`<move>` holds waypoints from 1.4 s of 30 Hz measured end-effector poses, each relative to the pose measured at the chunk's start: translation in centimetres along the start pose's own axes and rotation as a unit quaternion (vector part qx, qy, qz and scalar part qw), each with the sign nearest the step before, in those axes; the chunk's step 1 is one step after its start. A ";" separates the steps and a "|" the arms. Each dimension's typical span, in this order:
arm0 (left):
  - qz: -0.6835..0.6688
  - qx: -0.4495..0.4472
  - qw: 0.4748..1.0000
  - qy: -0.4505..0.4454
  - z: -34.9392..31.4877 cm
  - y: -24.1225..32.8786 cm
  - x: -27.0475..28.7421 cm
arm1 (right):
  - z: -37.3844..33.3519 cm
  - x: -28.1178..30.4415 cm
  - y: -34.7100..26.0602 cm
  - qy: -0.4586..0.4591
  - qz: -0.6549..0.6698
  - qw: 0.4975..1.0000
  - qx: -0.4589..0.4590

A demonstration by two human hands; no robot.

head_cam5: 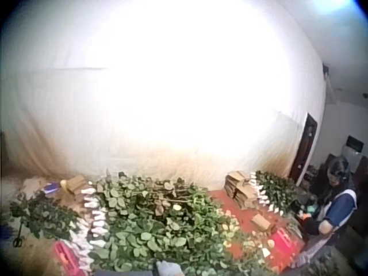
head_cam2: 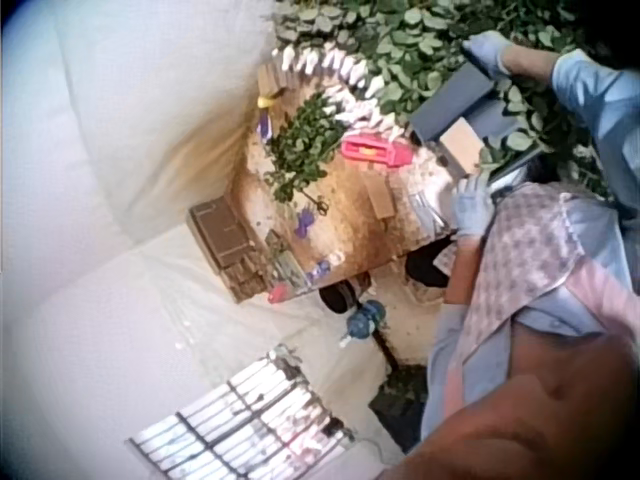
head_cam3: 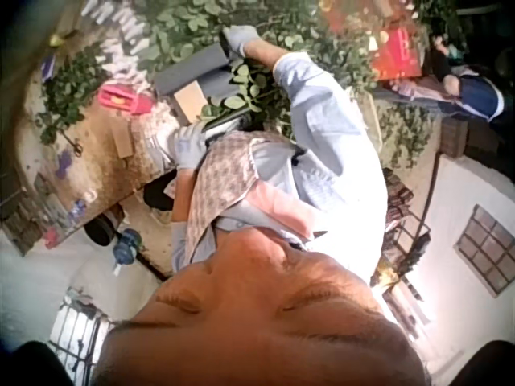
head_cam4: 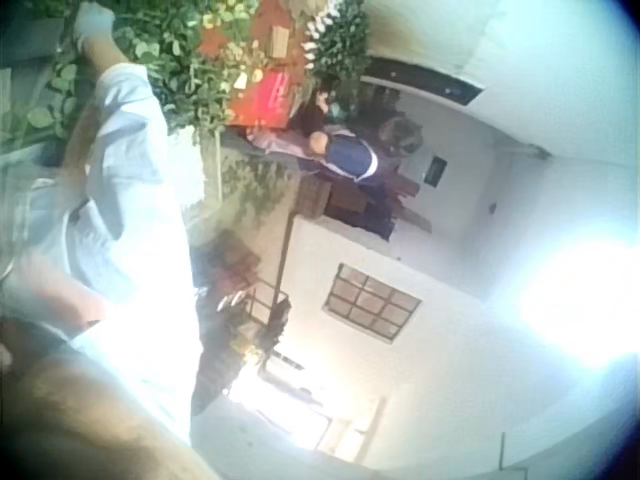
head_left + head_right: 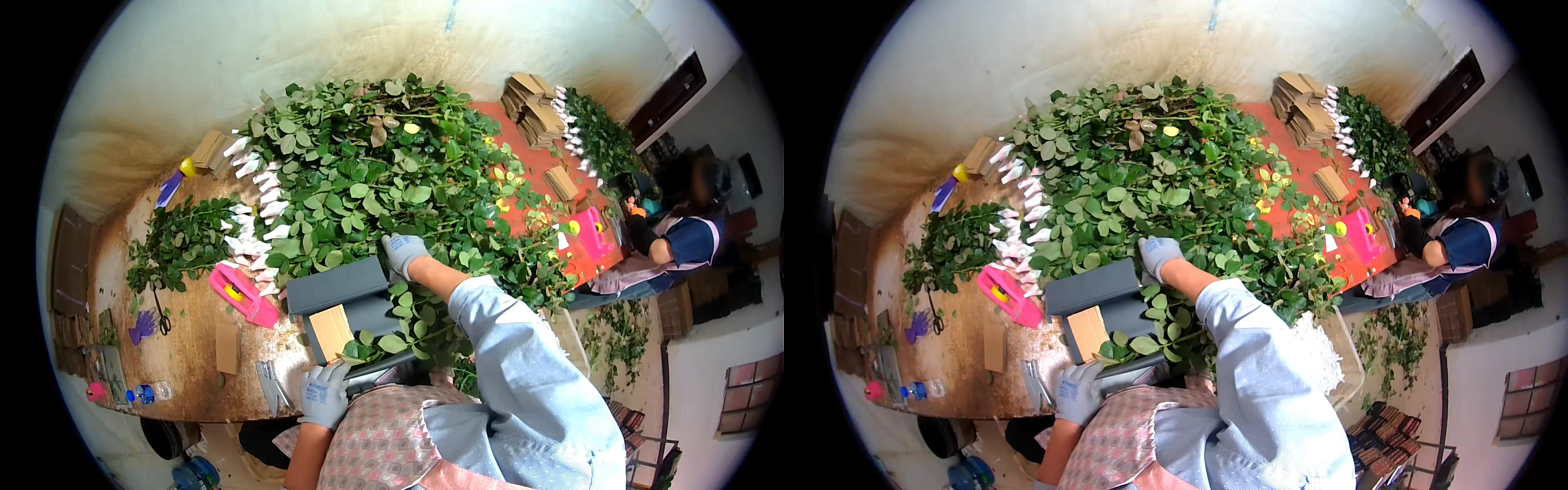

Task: The person assembles floral arrangements by placing white flower stems into a black rectangular holder. They repeatedly pick up stems from a large pile on the table, insert them into the holder, and adjust the positioning. The person also handles a cardboard piece and a stapler during the process.

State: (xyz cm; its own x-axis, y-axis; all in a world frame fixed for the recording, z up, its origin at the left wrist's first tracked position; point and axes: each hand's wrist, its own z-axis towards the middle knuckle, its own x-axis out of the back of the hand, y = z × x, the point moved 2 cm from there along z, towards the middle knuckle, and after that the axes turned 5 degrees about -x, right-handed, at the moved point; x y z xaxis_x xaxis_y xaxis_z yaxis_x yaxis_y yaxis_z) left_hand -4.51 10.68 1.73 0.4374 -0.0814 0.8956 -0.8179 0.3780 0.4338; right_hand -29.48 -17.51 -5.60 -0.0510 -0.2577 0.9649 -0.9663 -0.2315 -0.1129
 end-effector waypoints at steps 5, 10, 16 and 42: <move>-0.001 0.004 1.000 0.001 0.1 0.2 0.5 | 0.3 1.9 -0.6 -0.020 -0.096 0.995 0.031; 0.007 -0.007 1.000 0.021 0.1 -0.1 -0.1 | 0.4 8.7 0.1 0.146 -0.212 0.960 0.108; -0.003 0.001 1.000 0.014 -0.4 -0.5 0.0 | -1.0 23.1 0.5 0.347 -0.227 0.898 0.145; 0.015 0.026 0.999 -0.019 -0.6 -0.3 -0.2 | -15.2 7.2 -13.2 0.005 0.020 0.957 0.291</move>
State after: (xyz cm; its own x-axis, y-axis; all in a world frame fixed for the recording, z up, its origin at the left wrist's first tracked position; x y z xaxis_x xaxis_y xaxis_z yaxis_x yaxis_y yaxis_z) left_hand -4.12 11.12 1.35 0.3992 -0.1064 0.9107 -0.8488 0.3326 0.4110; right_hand -20.98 -2.03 6.41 -0.0913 -0.2689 0.9588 -0.6601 -0.7046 -0.2605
